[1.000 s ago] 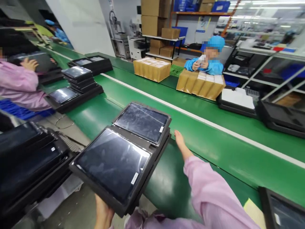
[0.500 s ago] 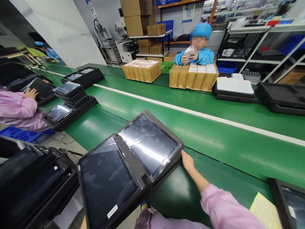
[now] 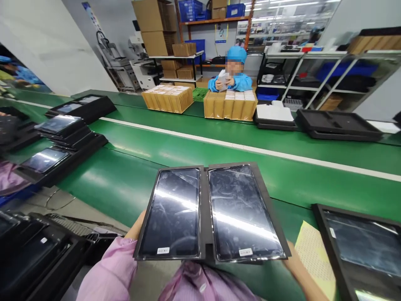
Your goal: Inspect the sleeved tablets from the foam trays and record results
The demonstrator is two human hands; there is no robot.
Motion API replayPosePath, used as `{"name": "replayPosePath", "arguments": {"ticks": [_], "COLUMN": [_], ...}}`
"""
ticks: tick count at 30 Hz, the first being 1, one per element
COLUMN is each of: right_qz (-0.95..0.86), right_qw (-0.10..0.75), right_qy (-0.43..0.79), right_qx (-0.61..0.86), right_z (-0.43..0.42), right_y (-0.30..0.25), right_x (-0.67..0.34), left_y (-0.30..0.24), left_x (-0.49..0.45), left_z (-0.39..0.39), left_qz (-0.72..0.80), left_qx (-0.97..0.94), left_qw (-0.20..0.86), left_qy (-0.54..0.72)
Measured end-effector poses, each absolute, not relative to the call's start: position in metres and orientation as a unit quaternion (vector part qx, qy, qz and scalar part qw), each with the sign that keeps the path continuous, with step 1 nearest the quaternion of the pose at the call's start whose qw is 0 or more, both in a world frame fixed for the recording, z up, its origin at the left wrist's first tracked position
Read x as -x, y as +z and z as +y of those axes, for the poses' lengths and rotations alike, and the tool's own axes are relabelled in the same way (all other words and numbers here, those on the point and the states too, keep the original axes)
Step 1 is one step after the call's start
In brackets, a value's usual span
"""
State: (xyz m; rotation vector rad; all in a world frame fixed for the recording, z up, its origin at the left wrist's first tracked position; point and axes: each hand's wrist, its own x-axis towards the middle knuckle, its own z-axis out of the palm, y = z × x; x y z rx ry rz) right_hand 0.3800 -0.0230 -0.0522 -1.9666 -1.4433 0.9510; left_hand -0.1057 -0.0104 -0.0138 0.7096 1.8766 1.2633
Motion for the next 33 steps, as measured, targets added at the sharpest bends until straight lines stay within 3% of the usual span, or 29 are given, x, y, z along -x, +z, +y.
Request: {"name": "replayPosePath", "arguments": {"ticks": [4, 8, 14, 17, 20, 23, 27, 30, 33], "right_qz": [-0.477, -0.667, -0.882, -0.877, -0.861, -0.844, -0.77, -0.689, -0.61], "right_qw": [0.367, 0.321, 0.143, 0.156, 0.173, 0.175, 0.233, 0.286, 0.325], "right_qy": [0.278, 0.186, 0.114, 0.108, 0.133, 0.186, 0.275, 0.346, 0.44], "right_qx": [0.748, 0.646, 0.435, 0.442, 0.46, 0.471, 0.527, 0.568, 0.574], "right_z": [0.02, 0.043, 0.059, 0.062, 0.061, 0.058, 0.054, 0.053, 0.053], "right_y": [0.039, 0.108, 0.093, 0.081, 0.085, 0.094, 0.099, 0.097, 0.098], "right_x": [-0.379, -0.312, -0.22, -0.219, -0.226, -0.226, -0.225, -0.229, -0.232], "left_y": [0.005, 0.036, 0.064, 0.063, 0.062, 0.062, 0.058, 0.053, 0.05], "left_x": [0.115, 0.114, 0.102, 0.095, 0.092, 0.098, 0.12, 0.137, 0.145], "left_z": [-0.01, -0.03, -0.079, -0.092, -0.091, -0.079, -0.048, -0.026, -0.017], "left_qz": [0.718, 0.653, 0.462, 0.415, 0.384, 0.402, 0.602, 0.666, 0.638], "left_qx": [-0.271, -0.389, -0.815, -0.879, -0.892, -0.86, -0.62, -0.31, -0.16], "left_qw": [0.385, 0.365, 0.238, 0.155, 0.145, 0.16, 0.127, 0.221, 0.328], "left_qy": [0.513, 0.538, 0.257, 0.178, 0.187, 0.272, 0.487, 0.642, 0.678]}}
